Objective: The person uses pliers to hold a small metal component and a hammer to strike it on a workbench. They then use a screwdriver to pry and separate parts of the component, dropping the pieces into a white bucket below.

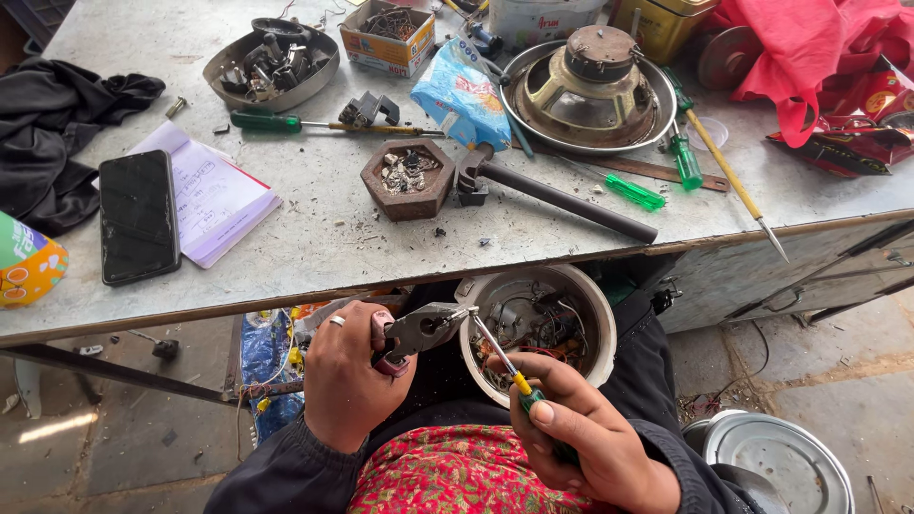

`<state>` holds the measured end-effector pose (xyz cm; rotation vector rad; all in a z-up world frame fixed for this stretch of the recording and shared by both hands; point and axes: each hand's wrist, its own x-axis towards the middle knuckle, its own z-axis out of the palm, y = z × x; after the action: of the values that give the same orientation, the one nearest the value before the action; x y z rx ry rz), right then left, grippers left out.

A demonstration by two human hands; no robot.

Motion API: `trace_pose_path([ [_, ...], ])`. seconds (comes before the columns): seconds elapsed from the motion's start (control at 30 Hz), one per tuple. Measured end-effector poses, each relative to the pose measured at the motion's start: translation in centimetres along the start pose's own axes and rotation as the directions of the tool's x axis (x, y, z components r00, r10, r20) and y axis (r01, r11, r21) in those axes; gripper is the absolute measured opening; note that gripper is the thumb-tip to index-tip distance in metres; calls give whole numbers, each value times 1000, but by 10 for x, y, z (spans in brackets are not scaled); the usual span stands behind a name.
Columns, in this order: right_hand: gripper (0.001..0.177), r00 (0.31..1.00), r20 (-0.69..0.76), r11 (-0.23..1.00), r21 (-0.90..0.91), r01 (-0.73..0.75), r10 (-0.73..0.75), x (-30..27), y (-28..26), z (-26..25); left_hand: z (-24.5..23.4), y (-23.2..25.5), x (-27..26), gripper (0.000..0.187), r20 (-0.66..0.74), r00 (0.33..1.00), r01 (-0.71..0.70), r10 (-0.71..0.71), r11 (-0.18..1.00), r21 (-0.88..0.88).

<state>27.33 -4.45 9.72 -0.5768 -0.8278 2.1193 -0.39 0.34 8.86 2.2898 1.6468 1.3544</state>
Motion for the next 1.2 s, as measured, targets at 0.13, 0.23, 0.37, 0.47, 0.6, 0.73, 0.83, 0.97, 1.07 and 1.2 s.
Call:
trace_pose_path([
  [0.13,54,1000,4,999,36,-26,26,0,-2,3,1,-1,0,48,-12,1000,16,-15,1000,27],
  [0.23,56,998,-55,1000,-15,-21,20,4,0,5,5,-4,-5,47,7,999,40,-41,999,36],
  [0.37,60,996,-78,998,-50,-36,32,13,6,6,18,-11,-19,44,62,985,158,-161,986,45],
  [0.47,59,996,-89,995,-94,-12,3,22,13,3,26,-17,-27,43,80,976,199,-203,978,53],
  [0.6,57,938,-48,777,-576,256,-344,35,19,5,31,-18,-32,45,93,976,199,-198,980,4],
  [0.73,53,868,114,239,-937,256,-484,42,-3,9,34,-12,-29,35,192,938,304,-289,951,-55],
  [0.83,56,904,64,62,-993,99,-423,28,-30,10,37,0,-30,28,430,802,511,-416,850,-130],
  [0.97,55,880,15,63,-997,52,-475,-4,-60,7,47,9,-35,28,724,578,581,-376,813,-42],
  [1.07,67,943,57,611,-748,259,-329,-28,-82,-2,50,8,-42,32,861,397,585,-318,810,30],
  [1.2,92,962,139,943,-205,261,-236,-44,-98,-20,51,6,-43,35,942,150,597,-299,787,155],
])
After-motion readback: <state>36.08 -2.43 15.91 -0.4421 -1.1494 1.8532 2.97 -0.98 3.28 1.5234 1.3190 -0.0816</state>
